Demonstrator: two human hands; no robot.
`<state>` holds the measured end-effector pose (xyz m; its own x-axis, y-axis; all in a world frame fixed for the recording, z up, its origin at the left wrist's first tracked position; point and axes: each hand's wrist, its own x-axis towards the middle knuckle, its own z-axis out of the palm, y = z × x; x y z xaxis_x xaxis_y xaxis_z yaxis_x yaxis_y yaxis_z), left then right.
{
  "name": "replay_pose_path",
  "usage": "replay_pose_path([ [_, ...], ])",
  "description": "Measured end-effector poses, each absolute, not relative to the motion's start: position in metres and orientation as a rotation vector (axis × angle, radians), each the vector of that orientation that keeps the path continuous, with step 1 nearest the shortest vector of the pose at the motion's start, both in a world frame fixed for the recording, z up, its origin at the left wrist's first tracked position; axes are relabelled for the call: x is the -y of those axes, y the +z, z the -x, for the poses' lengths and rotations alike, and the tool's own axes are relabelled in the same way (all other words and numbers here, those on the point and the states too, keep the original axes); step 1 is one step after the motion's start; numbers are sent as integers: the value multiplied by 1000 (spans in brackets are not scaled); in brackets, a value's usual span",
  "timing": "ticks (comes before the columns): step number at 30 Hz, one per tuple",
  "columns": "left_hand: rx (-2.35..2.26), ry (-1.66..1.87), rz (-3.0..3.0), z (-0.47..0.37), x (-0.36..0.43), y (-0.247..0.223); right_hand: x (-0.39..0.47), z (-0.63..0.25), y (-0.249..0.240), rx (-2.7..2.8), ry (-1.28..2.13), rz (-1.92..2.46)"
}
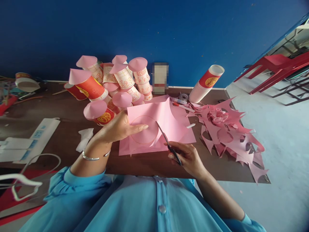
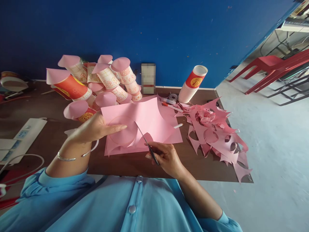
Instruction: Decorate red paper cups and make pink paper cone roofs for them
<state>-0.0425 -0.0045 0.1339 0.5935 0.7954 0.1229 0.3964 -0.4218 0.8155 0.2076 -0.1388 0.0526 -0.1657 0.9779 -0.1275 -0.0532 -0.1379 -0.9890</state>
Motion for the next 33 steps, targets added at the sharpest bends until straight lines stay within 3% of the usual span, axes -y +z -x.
replay_pose_path([
  [33, -906, 526, -2203, 45, -7, 143, 135, -211, 62, 1349, 1389, 1239],
])
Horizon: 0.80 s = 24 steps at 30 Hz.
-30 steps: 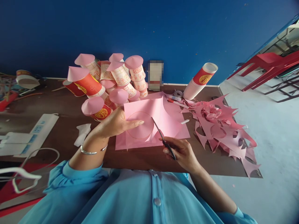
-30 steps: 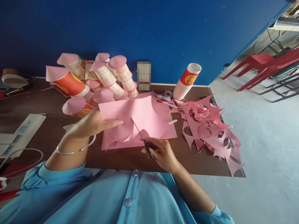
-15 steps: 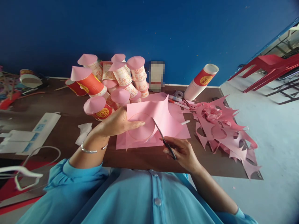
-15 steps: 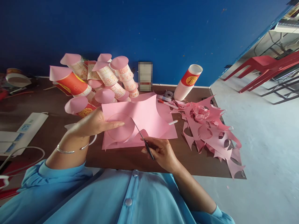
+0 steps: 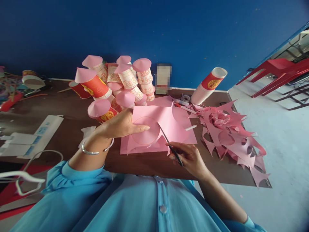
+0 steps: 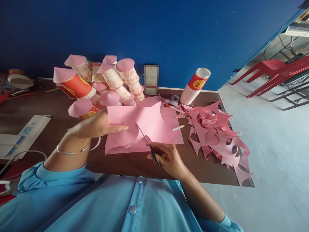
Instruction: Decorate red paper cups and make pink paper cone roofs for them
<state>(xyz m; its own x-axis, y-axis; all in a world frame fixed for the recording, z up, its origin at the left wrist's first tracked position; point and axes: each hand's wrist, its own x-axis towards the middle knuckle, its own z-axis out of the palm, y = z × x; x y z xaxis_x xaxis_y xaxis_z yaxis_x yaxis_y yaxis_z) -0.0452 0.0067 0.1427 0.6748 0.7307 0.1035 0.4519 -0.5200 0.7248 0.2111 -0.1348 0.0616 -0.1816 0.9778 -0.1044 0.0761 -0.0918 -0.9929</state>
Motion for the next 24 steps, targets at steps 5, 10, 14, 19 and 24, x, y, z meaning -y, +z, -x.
replay_pose_path([
  [5, -909, 514, -2206, 47, -7, 141, 134, -212, 62, 1369, 1386, 1249],
  [10, -932, 482, -2223, 47, -8, 141, 135, -213, 60, 1356, 1401, 1243],
  [14, -907, 472, -2215, 46, -9, 142, 136, -213, 61, 1357, 1408, 1257],
  [19, -907, 487, -2203, 46, -10, 142, 135, -213, 63, 1342, 1426, 1269],
  [24, -917, 446, -2200, 48, -11, 138, 135, -213, 62, 1374, 1407, 1250],
])
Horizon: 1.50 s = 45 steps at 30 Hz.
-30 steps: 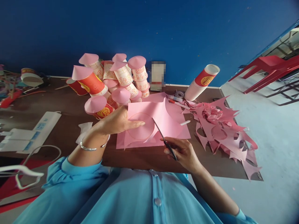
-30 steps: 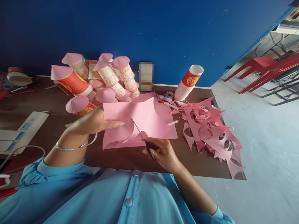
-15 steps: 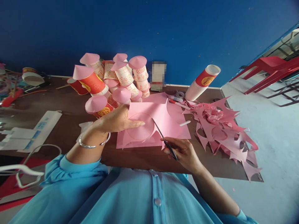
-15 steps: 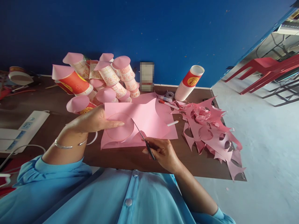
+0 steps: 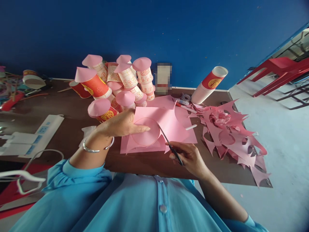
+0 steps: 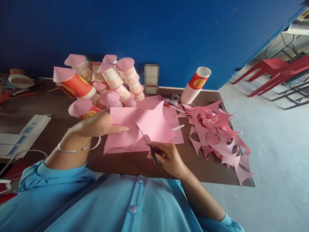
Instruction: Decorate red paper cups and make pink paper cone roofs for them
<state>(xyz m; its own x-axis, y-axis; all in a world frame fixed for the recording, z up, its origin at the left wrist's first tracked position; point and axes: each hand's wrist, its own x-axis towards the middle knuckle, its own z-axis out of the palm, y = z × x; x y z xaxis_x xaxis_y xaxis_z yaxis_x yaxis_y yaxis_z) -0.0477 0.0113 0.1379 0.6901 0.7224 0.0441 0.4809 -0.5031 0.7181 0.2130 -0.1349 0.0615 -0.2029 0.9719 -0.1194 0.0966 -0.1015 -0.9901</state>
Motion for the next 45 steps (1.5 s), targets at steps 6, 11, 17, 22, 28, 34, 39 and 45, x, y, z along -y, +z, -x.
replay_pose_path([
  [6, -938, 412, -2170, 48, -12, 138, 135, -213, 61, 1354, 1414, 1240],
  [11, -970, 394, -2175, 48, -14, 136, 135, -213, 63, 1345, 1433, 1239],
  [17, -895, 453, -2195, 49, -15, 131, 135, -213, 65, 1329, 1437, 1236],
  [22, -920, 414, -2196, 46, -14, 136, 137, -212, 64, 1295, 1466, 1207],
  [28, -971, 371, -2130, 42, -12, 145, 137, -211, 65, 1293, 1466, 1203],
  [34, -1044, 264, -2079, 41, -9, 147, 136, -212, 65, 1300, 1475, 1211],
  [39, -1054, 198, -2075, 39, -9, 151, 135, -213, 67, 1319, 1467, 1243],
  [45, -1021, 138, -2116, 38, -11, 154, 135, -214, 69, 1332, 1458, 1247],
])
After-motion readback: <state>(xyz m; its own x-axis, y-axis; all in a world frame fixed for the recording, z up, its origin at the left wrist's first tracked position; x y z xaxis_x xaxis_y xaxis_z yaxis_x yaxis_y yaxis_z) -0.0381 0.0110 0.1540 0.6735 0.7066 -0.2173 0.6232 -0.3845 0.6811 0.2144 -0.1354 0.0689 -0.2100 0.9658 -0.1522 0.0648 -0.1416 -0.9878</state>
